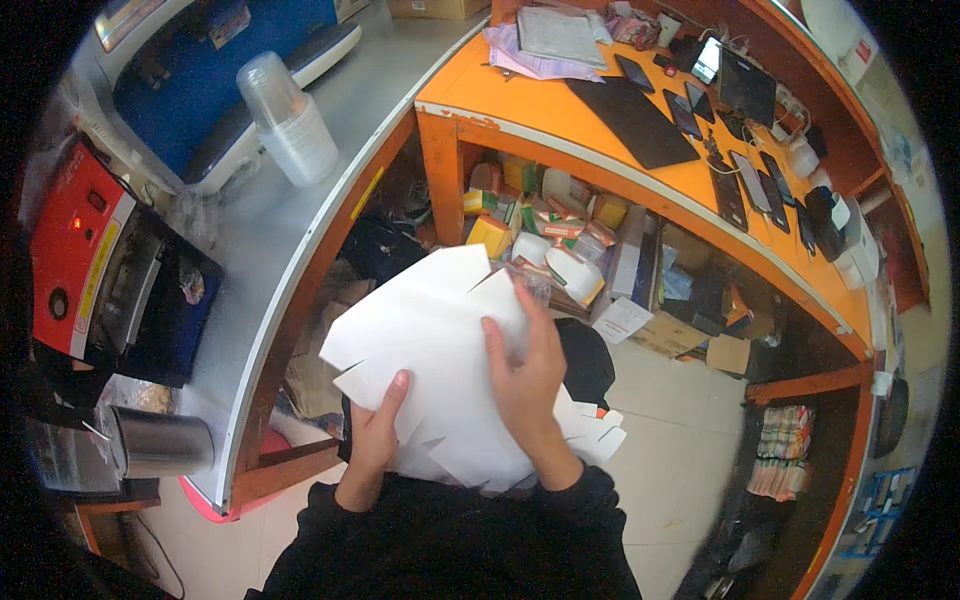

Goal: The person assembles small paper boxes by folding flat pieces into box shapes and tucking flaps to secure them. The person repeatedly picks up flat paper pieces, folds them into boxes, and places the finished boxes into a white bag.

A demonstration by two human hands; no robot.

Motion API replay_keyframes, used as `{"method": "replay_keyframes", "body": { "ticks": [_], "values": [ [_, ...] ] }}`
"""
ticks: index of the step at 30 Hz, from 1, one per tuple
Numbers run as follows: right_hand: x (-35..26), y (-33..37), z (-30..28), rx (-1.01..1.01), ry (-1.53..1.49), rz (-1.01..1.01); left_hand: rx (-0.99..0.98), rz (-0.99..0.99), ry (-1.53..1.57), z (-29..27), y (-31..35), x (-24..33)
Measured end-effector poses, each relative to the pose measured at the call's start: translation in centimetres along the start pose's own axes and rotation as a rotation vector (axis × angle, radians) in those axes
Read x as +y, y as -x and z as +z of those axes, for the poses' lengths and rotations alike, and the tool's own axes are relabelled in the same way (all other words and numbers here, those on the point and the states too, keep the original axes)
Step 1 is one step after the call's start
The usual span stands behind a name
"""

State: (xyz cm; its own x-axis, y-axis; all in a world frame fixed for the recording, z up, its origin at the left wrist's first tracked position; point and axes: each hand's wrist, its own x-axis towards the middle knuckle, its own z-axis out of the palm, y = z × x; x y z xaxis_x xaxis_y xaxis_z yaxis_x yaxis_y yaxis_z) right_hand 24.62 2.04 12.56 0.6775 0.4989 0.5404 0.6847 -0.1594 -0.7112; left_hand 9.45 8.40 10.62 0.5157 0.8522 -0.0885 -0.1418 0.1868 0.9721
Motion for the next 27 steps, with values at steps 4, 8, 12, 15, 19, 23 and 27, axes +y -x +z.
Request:
{"method": "replay_keyframes", "body": {
  "ticks": [4,8,12,15,19,23,27],
  "values": [
    [0.4,1.3,1.3,-0.011,0.041,-0.051,0.05,0.039,-0.063,-0.3,-0.6,-1.1],
    [0.2,1.6,0.9,-0.001,0.006,-0.052,0.068,0.056,-0.053,-0.4,-0.3,-1.7],
    [-0.4,2.1,-0.6,0.053,-0.237,-0.014,0.156,-0.054,-0.141,-0.8,-0.2,-2.3],
    [-0.8,1.9,-2.5,-0.039,-0.371,0.077,0.123,0.189,-0.017,-1.9,-0.6,-2.5],
    [-2.0,1.4,-4.1,-0.211,-0.485,0.115,0.237,0.376,-0.181,-4.4,-0.4,-0.7],
    [-2.7,0.9,-3.2,-0.424,-0.56,0.156,0.232,0.613,-0.312,-6.2,-0.9,2.4],
    [-2.9,0.8,-3.4,-0.371,-0.547,0.068,0.167,0.612,-0.4,-6.9,-1.5,4.4]
  ]
}}
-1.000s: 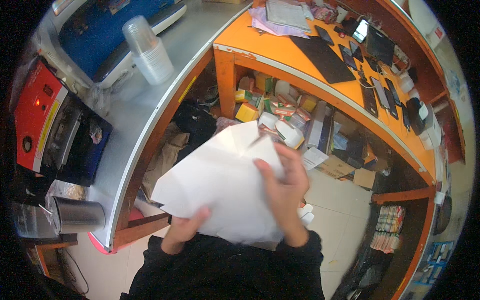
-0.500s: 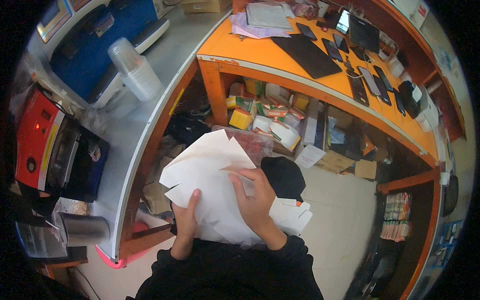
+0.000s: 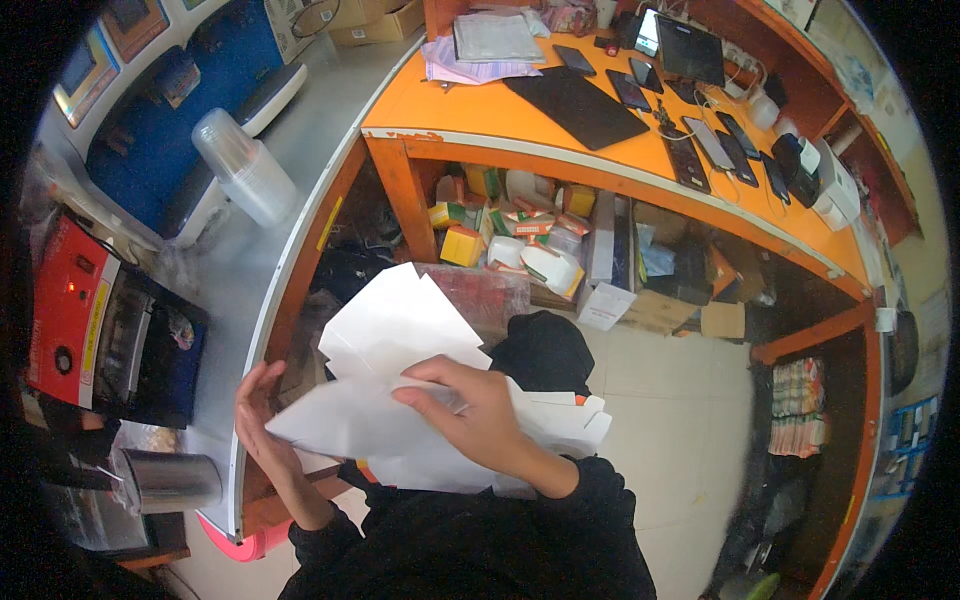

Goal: The person assembles small paper boxes by folding flat pieces into box shapes and tucking flaps to secure them. The person repeatedly picks up flat paper pieces, folds them into boxes, and places the finished boxes into a white bag.

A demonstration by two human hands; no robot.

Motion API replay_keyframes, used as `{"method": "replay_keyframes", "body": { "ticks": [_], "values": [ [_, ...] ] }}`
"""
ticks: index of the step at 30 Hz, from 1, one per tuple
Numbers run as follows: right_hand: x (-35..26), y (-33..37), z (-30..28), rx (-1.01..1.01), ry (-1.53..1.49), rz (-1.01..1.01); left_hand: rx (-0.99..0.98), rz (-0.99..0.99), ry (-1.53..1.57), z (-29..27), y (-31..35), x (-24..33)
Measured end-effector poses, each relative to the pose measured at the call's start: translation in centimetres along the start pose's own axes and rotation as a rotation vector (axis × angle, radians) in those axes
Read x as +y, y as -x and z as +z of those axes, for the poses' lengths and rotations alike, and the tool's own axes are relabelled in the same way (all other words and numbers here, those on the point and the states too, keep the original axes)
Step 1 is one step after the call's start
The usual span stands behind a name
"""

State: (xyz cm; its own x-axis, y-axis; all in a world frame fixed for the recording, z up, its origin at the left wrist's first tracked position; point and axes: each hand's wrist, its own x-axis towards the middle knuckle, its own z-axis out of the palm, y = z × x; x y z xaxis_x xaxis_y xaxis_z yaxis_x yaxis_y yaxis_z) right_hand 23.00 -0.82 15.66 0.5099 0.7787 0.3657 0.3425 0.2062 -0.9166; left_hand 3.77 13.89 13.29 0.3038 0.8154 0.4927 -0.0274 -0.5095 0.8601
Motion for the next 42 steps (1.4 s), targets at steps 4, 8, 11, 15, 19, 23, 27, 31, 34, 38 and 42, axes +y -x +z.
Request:
{"method": "replay_keyframes", "body": {
  "ticks": [4,8,11,15,19,23,27,31,34,38,42],
  "values": [
    [-2.8,-0.7,-4.6,0.457,0.07,-0.072,0.311,0.34,-0.09,0.9,-0.2,1.1],
    [-7.1,-3.5,-11.5,1.312,0.393,-0.64,0.194,0.486,0.06,1.9,-1.3,4.0],
    [-7.6,-4.9,-11.7,1.561,0.715,-0.829,-0.055,0.381,0.251,5.0,-2.2,6.3],
    [-4.2,-3.7,-5.3,0.575,0.541,-0.836,-0.293,0.088,0.601,9.1,-1.4,8.0],
    [-1.6,-1.2,-0.3,0.122,0.5,-0.853,-0.27,-0.116,0.601,8.4,-0.2,7.6],
    [-1.3,-0.6,-1.2,0.013,0.192,-0.566,-0.157,0.015,0.479,7.3,-0.9,5.5],
    [-1.3,-1.2,-1.5,0.033,-0.214,-0.32,-0.051,0.383,0.199,7.4,-1.5,4.5],
    [-1.0,-1.7,-1.5,0.166,-0.268,-0.324,-0.053,0.574,-0.102,9.0,-1.1,4.2],
    [-0.7,-2.2,-0.7,0.287,-0.138,-0.358,-0.109,0.496,-0.095,11.1,-0.4,4.6],
    [0.1,-2.9,-0.1,0.389,-0.039,-0.366,-0.205,0.29,0.038,11.7,-0.7,5.4],
    [0.5,-2.8,0.2,0.364,-0.045,-0.368,-0.316,0.152,0.159,10.3,-1.5,5.3]
  ]
}}
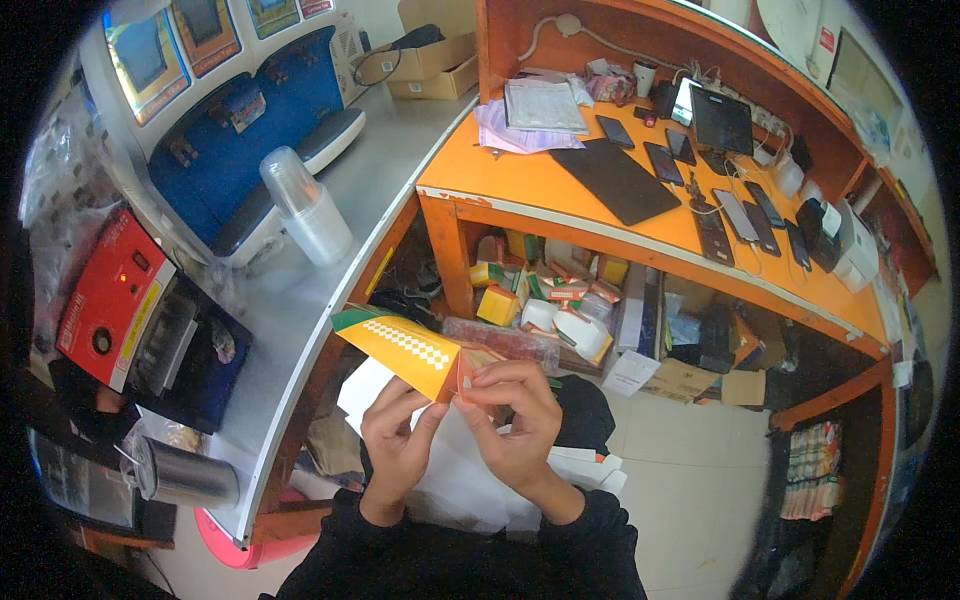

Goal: The person assembles small paper boxes by folding flat pieces into box shapes and tucking flaps to secure them. The person repeatedly picks up flat paper pieces, folds them into boxes, and places the finished boxes into a white bag.

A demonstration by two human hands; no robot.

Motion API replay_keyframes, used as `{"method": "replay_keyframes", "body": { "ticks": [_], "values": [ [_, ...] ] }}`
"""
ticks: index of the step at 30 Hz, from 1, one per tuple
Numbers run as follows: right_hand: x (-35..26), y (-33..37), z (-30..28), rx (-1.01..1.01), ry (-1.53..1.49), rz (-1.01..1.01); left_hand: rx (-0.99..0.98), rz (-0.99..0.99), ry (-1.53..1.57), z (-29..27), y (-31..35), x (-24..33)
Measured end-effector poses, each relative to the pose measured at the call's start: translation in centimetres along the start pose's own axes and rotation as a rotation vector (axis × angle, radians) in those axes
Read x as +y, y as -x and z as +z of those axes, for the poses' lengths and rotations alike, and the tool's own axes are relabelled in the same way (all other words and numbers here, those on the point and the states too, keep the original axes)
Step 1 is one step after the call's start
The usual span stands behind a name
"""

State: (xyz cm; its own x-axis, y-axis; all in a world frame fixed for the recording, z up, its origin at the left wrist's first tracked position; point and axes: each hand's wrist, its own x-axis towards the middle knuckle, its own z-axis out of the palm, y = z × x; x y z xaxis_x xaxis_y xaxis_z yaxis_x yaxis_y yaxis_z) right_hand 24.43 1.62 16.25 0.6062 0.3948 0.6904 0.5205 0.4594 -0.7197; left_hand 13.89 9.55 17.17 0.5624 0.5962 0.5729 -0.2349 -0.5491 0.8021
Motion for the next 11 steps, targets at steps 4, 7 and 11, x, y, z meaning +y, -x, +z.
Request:
{"method": "replay_keyframes", "body": {
  "ticks": [4,7,11],
  "values": [
    [-0.2,0.1,-0.1,-0.051,-0.029,0.055,-0.013,-0.1,0.353,-0.6,0.0,-0.9],
    [-0.6,0.2,-0.5,-0.095,0.029,0.05,-0.024,-0.145,0.562,-0.7,0.5,-1.7],
    [-0.6,0.7,-0.4,-0.106,0.222,-0.091,-0.034,-0.158,0.724,-0.4,1.3,-2.9]
  ]
}}
